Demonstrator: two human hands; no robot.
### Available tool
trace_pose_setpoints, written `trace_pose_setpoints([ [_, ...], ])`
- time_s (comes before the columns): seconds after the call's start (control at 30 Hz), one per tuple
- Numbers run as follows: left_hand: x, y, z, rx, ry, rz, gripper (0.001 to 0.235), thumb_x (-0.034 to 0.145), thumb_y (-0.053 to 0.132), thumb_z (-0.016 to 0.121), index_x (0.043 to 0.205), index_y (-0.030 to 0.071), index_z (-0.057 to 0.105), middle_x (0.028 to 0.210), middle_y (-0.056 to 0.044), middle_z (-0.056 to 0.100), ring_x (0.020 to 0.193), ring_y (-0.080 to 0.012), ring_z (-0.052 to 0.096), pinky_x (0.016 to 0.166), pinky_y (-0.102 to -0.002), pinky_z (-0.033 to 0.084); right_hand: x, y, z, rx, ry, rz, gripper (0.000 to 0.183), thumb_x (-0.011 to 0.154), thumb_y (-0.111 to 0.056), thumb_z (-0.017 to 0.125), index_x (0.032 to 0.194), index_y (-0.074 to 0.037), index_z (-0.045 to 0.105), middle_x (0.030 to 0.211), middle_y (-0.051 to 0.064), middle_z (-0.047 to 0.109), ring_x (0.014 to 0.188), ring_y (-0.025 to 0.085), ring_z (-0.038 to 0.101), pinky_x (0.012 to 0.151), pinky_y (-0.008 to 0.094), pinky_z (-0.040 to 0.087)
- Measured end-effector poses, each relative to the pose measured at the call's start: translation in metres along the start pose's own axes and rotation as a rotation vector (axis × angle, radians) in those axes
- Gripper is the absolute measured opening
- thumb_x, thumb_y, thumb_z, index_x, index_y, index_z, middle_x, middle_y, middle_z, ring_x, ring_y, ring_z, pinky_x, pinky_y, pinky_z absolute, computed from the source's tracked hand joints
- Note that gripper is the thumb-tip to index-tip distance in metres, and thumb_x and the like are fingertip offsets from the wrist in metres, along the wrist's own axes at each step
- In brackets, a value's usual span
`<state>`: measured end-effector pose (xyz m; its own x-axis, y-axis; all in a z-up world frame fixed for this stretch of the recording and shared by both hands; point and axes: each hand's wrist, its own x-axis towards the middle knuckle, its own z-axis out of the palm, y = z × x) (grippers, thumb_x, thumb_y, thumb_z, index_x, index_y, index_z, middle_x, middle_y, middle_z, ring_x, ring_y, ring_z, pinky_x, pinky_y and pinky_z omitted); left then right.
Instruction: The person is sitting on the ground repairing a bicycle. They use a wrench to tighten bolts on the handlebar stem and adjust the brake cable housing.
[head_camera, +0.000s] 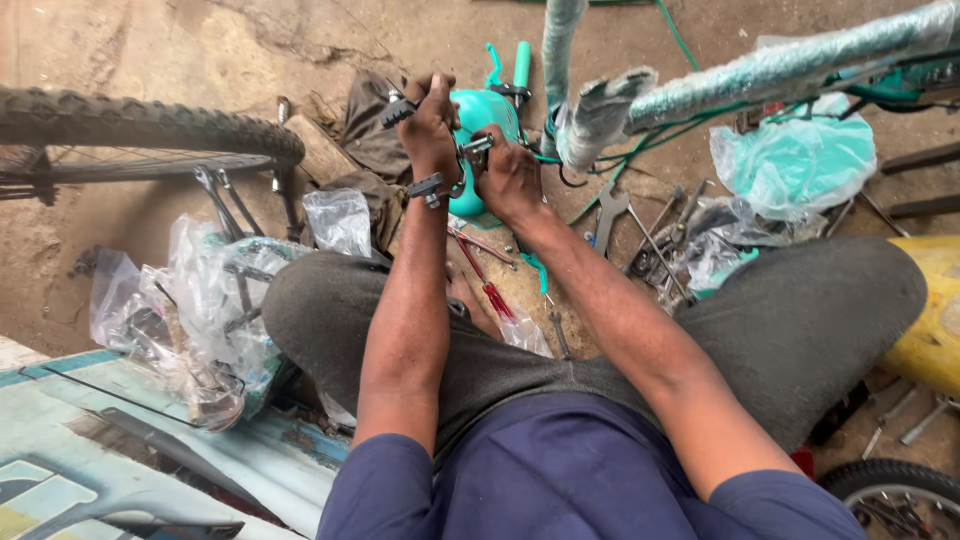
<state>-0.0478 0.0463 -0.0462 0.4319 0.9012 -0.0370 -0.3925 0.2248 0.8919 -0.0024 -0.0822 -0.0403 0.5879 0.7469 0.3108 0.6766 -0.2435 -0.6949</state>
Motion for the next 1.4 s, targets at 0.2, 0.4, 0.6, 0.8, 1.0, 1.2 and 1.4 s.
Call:
trace_pose_setpoints([
  [0.2, 0.000, 0.019, 0.006, 0.024, -0.259, 0.109, 0.020, 0.108, 0.016, 0.058, 0.107, -0.002, 0.067, 0.079, -0.004, 0.061, 0.068, -0.0125, 0.056, 0.072, -0.030, 0.050, -0.010, -0.005, 0.000, 0.027, 0.058, 0.005, 0.022, 0.093, -0.009, 0.067, 0.112, -0.006, 0.056, 0.077, 0.021, 0.066, 0.075, 0.045, 0.066, 0.066, 0.054, 0.049],
  [0.4, 0.010, 0.022, 0.007, 0.024, -0.421, 0.041, 0.024, 0.109, 0.018, 0.057, 0.106, -0.002, 0.069, 0.063, 0.000, 0.050, 0.065, -0.0144, 0.058, 0.092, -0.033, 0.055, -0.007, -0.007, -0.001, -0.005, 0.035, 0.084, 0.021, 0.094, -0.011, 0.069, 0.111, -0.005, 0.057, 0.076, 0.022, 0.067, 0.077, 0.044, 0.068, 0.067, 0.054, 0.050],
  [0.6, -0.015, 0.011, 0.018, -0.007, -0.185, 0.003, 0.025, 0.108, 0.021, 0.057, 0.100, 0.000, 0.069, 0.061, 0.002, 0.045, 0.056, -0.0119, 0.047, 0.074, -0.031, 0.053, -0.012, 0.007, 0.002, 0.019, 0.090, 0.027, 0.025, 0.087, -0.006, 0.067, 0.111, -0.006, 0.057, 0.079, 0.021, 0.068, 0.079, 0.043, 0.068, 0.068, 0.053, 0.051],
  [0.8, -0.042, 0.009, 0.046, 0.372, 0.341, 0.359, 0.026, 0.108, 0.021, 0.058, 0.092, 0.003, 0.066, 0.082, -0.003, 0.064, 0.071, -0.0128, 0.059, 0.061, -0.031, 0.052, -0.009, 0.026, 0.008, 0.379, 0.003, 0.266, 0.016, 0.101, -0.015, 0.056, 0.112, -0.009, 0.066, 0.080, 0.013, 0.073, 0.074, 0.030, 0.073, 0.067, 0.043, 0.055],
  [1.0, -0.002, 0.013, 0.045, 0.387, -0.285, 0.497, 0.023, 0.107, 0.021, 0.065, 0.097, 0.001, 0.067, 0.082, -0.003, 0.069, 0.073, -0.0129, 0.063, 0.066, -0.030, 0.052, -0.009, 0.028, 0.001, 0.127, 0.121, 0.003, 0.025, 0.093, -0.018, 0.077, 0.106, -0.003, 0.062, 0.078, 0.018, 0.069, 0.071, 0.036, 0.070, 0.064, 0.045, 0.053],
  [1.2, 0.008, 0.005, 0.024, 0.144, -0.267, -0.057, 0.024, 0.104, 0.020, 0.061, 0.090, 0.004, 0.071, 0.063, 0.002, 0.052, 0.054, -0.0059, 0.045, 0.049, -0.025, 0.035, -0.008, 0.019, 0.007, -0.022, 0.133, -0.019, 0.019, 0.092, -0.013, 0.071, 0.108, -0.005, 0.064, 0.078, 0.019, 0.067, 0.074, 0.043, 0.067, 0.066, 0.050, 0.051],
  [1.4, -0.043, 0.004, 0.033, 0.709, 0.265, 0.721, 0.026, 0.120, 0.023, 0.054, 0.102, 0.006, 0.064, 0.087, -0.007, 0.061, 0.078, -0.0186, 0.058, 0.072, -0.036, 0.047, -0.026, 0.083, 0.050, 0.404, 0.034, 0.152, 0.021, 0.102, -0.019, 0.050, 0.105, -0.007, 0.068, 0.082, 0.010, 0.065, 0.077, 0.027, 0.065, 0.065, 0.044, 0.051],
])
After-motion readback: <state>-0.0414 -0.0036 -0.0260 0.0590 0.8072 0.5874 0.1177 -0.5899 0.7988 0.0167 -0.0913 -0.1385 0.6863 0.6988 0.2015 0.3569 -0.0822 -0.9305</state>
